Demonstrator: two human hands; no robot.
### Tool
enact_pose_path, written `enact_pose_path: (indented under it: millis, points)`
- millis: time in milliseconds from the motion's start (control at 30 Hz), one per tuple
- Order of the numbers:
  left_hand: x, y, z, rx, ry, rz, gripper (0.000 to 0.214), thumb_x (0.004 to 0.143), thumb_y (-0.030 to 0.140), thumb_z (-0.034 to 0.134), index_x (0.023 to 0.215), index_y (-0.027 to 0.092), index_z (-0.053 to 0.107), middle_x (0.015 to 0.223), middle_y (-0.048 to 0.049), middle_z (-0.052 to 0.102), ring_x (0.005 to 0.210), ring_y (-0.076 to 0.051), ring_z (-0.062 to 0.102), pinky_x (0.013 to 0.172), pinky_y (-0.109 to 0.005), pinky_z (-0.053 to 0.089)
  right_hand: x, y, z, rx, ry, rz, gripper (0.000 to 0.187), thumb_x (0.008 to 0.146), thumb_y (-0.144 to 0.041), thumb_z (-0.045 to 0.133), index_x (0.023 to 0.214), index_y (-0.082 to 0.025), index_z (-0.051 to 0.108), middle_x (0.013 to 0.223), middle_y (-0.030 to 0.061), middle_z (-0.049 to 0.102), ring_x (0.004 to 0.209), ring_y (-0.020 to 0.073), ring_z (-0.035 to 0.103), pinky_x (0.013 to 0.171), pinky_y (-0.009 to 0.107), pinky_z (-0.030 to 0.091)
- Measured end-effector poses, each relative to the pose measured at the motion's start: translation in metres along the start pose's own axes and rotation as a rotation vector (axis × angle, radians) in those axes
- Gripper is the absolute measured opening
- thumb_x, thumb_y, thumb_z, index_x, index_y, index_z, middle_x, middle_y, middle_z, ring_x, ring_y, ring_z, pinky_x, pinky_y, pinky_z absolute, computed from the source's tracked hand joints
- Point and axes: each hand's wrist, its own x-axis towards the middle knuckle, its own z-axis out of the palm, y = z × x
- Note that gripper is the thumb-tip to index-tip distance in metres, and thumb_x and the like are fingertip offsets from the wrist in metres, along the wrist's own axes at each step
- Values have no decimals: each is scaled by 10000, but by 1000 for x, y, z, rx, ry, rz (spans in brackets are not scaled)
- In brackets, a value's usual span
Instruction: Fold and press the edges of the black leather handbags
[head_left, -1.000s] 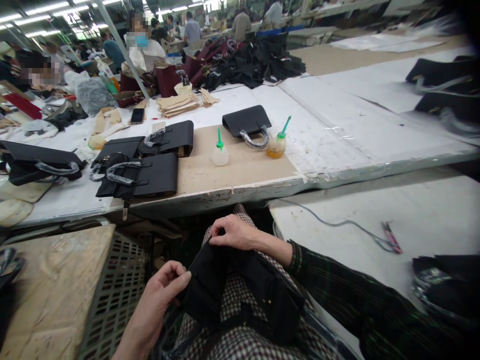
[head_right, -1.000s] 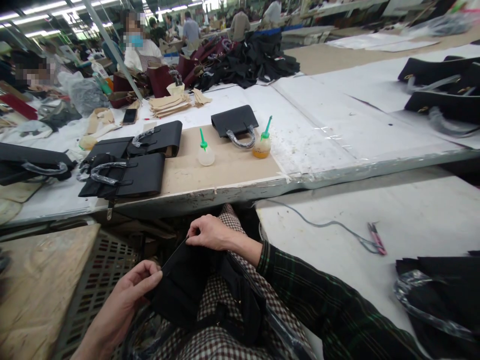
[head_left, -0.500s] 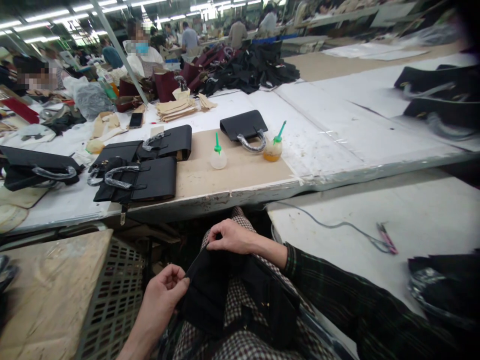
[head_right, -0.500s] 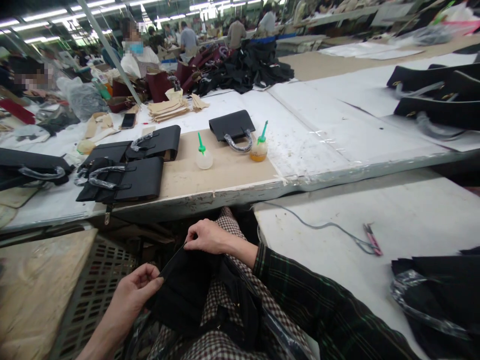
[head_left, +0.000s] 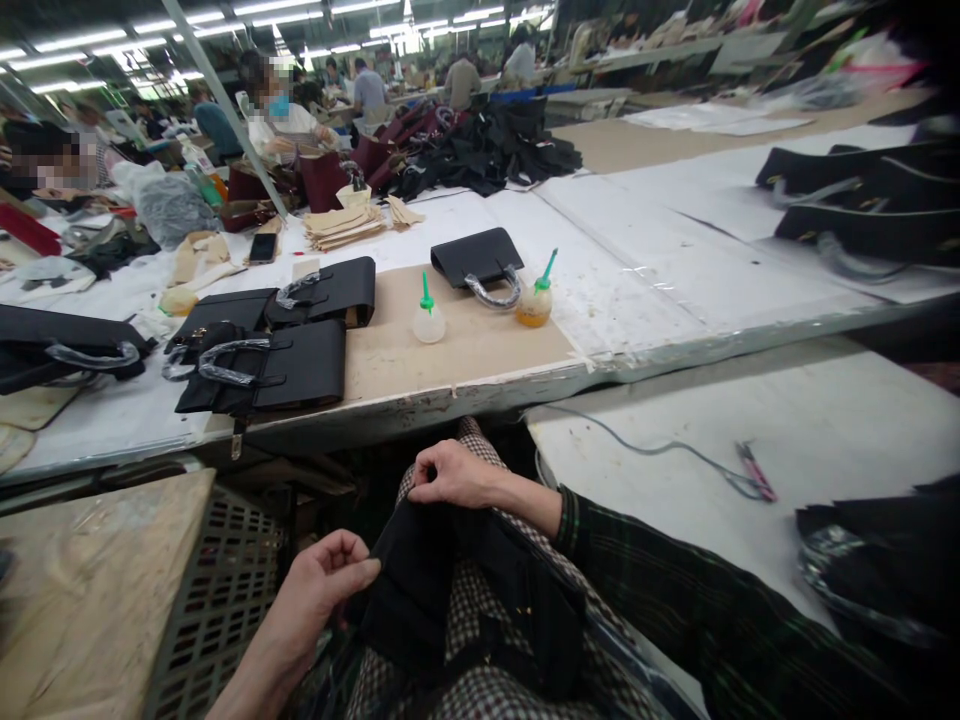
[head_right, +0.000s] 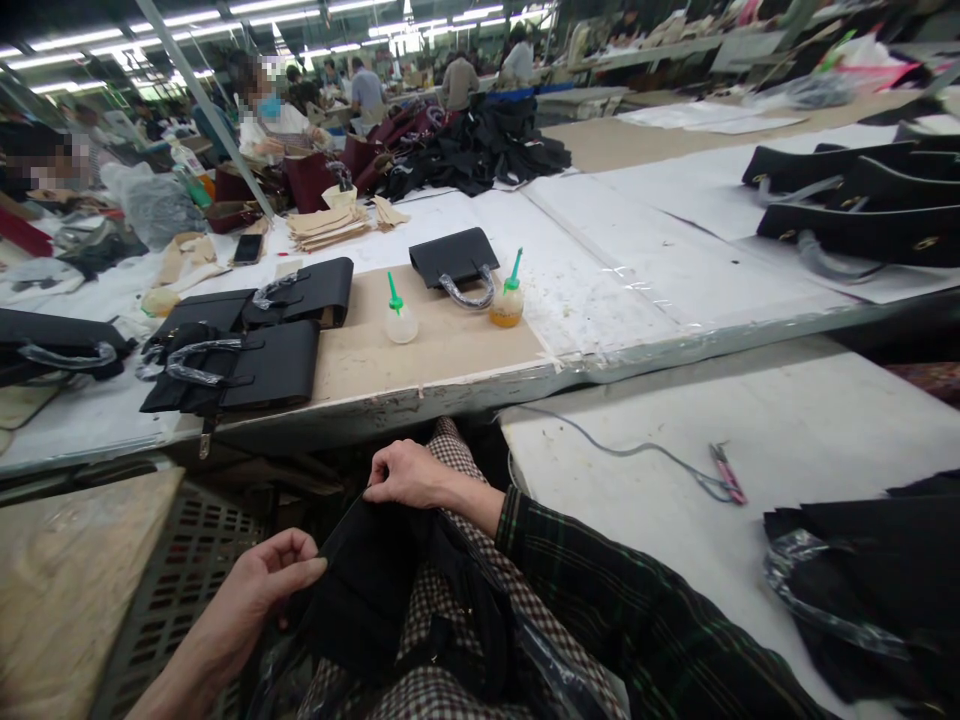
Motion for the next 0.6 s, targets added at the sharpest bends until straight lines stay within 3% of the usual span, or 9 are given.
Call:
enact_pose_path:
  millis: [233, 367, 600]
  points:
    - [8, 20, -11, 133, -80, 76, 388, 626, 504, 803, 735, 161, 658, 496, 73, 466, 404, -62, 351, 405, -190, 237, 2, 2, 7, 145, 42, -43, 287, 662, -223, 764, 874, -196, 572, 790, -24, 708, 703, 134, 644, 634, 224, 446]
    - [27, 32, 1, 175, -132, 112, 369, 643, 501, 780, 718, 153, 680, 542, 46, 534, 446, -79, 402, 439, -205, 249, 1, -2, 10, 142, 28, -50, 280, 670, -204, 752, 880, -190, 568, 797, -15, 709, 709, 135, 647, 636, 226, 446]
    - [48, 35, 20, 191, -141, 138, 282, 704, 396, 748, 652, 167, 592, 502, 80, 427, 441, -58, 311, 446, -197, 189, -3, -3, 9, 199, 23, -65, 285, 664, -194, 757, 870, -186, 559, 795, -6, 720, 721, 138, 657, 666, 235, 465]
